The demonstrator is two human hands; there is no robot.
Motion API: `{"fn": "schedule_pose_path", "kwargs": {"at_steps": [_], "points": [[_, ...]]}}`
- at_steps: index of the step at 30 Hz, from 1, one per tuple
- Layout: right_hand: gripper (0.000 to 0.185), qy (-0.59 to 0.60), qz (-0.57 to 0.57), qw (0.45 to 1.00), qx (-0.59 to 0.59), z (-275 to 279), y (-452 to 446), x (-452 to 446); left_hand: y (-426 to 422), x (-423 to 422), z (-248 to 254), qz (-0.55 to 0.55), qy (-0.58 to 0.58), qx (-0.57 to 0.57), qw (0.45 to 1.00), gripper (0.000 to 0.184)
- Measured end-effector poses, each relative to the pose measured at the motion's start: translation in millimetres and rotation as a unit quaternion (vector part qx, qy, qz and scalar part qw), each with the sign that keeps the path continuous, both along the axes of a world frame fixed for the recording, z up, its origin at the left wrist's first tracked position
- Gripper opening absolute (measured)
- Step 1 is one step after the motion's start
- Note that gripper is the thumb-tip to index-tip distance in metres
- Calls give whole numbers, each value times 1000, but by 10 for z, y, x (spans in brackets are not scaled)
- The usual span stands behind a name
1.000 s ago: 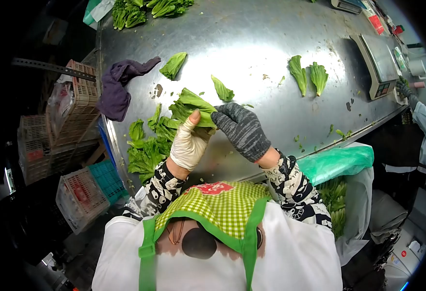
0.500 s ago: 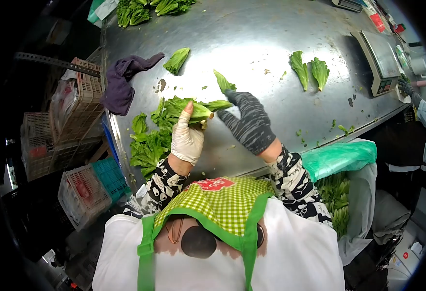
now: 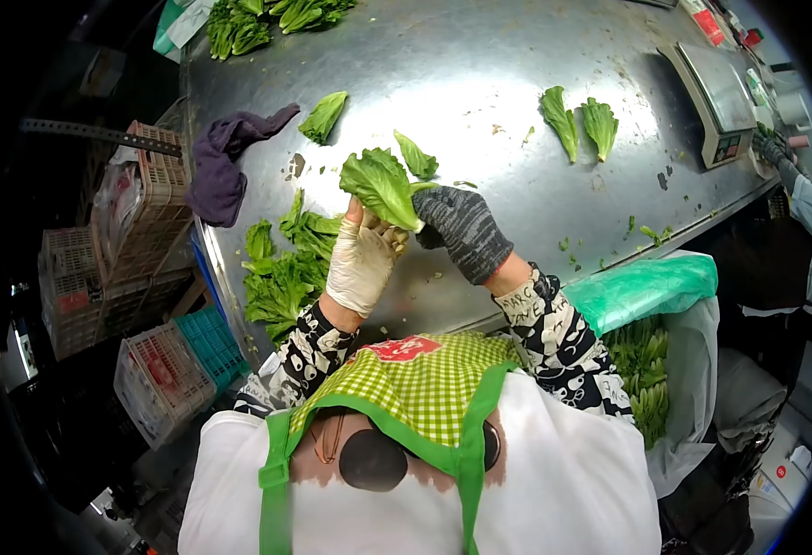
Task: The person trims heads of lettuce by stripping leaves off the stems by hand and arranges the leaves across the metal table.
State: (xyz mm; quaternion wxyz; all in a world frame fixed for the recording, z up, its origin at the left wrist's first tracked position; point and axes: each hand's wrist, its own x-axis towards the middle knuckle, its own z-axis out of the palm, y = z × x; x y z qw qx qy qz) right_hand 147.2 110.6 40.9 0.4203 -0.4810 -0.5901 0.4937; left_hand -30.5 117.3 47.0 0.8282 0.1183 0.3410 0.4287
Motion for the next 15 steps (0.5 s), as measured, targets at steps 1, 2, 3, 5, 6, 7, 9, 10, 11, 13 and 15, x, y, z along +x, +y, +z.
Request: {"fn": "schedule_pose_path", "kwargs": {"at_steps": [1,2,3,5,6,7,9,10,11,13,15], "points": [[22,8,18,1000,-13,-38,4,11,-5,17,28,2,7,-1,1000,54],[21,-5,32,999,-30,-57,8,8,-2,14,10,-2,8,7,1000,51],[20,-25,43,998,-38,-33,10,3,5,8,-22,-6,8,16,1000,48],[19,-73,62,994,-45,71,13,4,15,3,-52,-4,11,25,1000,44],[18,-101,70,992,-43,118,18,2,19,2,-57,1,13,25,1000,42],[19,-99,33,995,-7,73,19,-7,27,2,-63,6,16,25,1000,41],[21,-81,-42,995,37,19,10,-54,39,0,-98,27,27,20,999,38],[23,-64,-79,994,46,62,9,-92,41,-2,-112,38,32,19,999,36],[24,-34,-116,992,26,131,-27,-146,38,1,-116,45,31,11,998,34],[25,-76,-125,987,68,250,-10,-172,32,13,-127,61,29,-6,998,31],[26,-218,-71,956,185,280,26,-157,25,26,-125,62,13,-33,997,29]]}}
